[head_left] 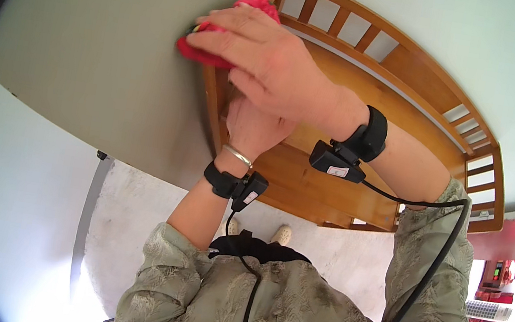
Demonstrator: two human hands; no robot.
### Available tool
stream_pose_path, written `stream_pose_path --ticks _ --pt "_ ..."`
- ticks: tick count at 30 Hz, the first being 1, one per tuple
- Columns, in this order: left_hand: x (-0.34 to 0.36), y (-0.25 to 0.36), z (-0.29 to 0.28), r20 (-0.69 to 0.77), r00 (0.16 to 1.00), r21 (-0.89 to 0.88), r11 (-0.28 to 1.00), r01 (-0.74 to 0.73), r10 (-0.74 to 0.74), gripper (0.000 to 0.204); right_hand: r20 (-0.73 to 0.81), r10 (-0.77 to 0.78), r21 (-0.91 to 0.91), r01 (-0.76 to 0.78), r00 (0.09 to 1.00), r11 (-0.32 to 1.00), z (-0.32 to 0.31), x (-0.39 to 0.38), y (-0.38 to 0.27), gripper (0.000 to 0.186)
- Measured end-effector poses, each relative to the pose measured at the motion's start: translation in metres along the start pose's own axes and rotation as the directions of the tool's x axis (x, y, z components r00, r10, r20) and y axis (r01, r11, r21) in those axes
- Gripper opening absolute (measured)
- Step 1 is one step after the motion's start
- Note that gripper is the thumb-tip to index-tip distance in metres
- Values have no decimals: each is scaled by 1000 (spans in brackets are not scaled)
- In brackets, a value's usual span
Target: Organizing folders on a desk and wiping a wooden shelf with a cloth.
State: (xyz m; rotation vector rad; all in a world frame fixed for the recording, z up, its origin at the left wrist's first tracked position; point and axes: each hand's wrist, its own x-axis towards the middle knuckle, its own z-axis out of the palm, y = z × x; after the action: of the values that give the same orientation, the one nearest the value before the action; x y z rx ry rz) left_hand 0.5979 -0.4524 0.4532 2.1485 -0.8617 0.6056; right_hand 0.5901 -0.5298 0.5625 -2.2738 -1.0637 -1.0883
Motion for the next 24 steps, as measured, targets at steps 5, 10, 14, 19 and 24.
stream_pose_path --ticks 5,10,14,19,24 --pt "-7 -17 26 -264 960 27 996 -85 90 21 86 -253 -50 258 964 965 3 -8 -18 46" --pt "-9 -27 42 -312 939 81 989 -123 142 22 147 -318 -43 328 937 944 -6 -10 -12 39" --pt "-7 -22 20 -365 912 100 982 -163 188 22 160 -348 5 352 924 936 -22 -7 -5 28" --pt "7 11 -17 50 994 -57 994 -95 97 18 23 -353 -274 346 935 897 -45 -6 58 31" --pt "8 12 -18 53 994 -72 993 -89 93 17 163 -85 -614 169 983 771 -21 -42 141 34"
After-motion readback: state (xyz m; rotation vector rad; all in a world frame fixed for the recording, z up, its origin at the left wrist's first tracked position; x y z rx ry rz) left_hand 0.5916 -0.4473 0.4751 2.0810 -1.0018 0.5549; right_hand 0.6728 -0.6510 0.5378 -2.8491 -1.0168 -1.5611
